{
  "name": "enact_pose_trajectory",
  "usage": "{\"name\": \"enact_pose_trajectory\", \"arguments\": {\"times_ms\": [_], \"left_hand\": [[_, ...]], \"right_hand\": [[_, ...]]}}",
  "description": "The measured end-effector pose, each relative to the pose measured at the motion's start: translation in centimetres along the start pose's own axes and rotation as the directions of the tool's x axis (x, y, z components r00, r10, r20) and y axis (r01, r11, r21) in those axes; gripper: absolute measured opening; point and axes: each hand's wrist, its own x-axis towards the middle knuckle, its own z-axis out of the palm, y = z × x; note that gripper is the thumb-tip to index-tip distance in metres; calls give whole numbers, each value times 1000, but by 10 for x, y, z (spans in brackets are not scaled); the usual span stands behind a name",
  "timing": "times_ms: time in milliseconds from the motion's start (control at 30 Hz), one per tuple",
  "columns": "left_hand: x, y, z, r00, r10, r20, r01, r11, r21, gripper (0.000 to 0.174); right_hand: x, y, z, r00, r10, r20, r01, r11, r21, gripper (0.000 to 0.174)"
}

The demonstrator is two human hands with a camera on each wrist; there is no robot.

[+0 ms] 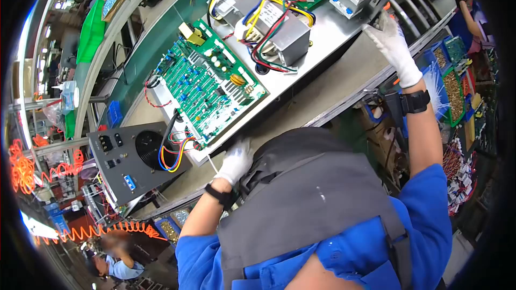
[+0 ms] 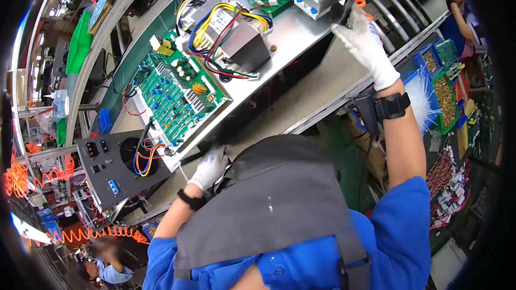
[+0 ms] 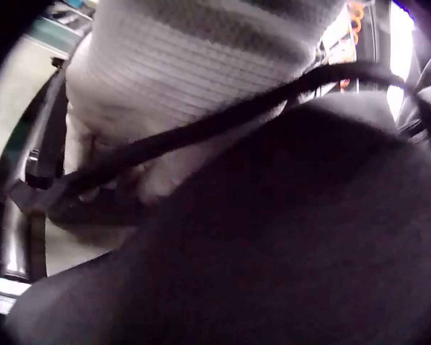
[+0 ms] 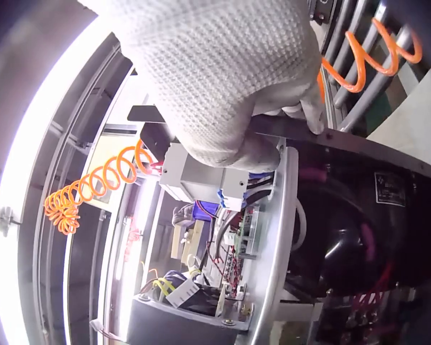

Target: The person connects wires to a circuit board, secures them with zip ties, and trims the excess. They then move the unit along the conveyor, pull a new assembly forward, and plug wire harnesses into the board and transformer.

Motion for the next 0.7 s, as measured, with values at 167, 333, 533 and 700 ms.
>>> {"name": "enact_pose_trajectory", "arguments": {"times_ms": [167,333,533,700], "left_hand": [[65,-66,59,972,-174,-159,207,953,221,43],[83,-94,78,936,-317,-153,343,919,195,37],[19,-54,49,886,-277,370,103,899,426,40],[-13,-61,22,752,-283,596,150,953,263,39]], "right_hand": [[-40,30,36,999,-33,32,37,991,-127,61],[-103,81,81,869,202,451,-145,977,-158,44],[-141,95,150,765,215,606,-118,973,-197,40],[-145,104,206,738,50,673,-13,998,-60,44]]}}
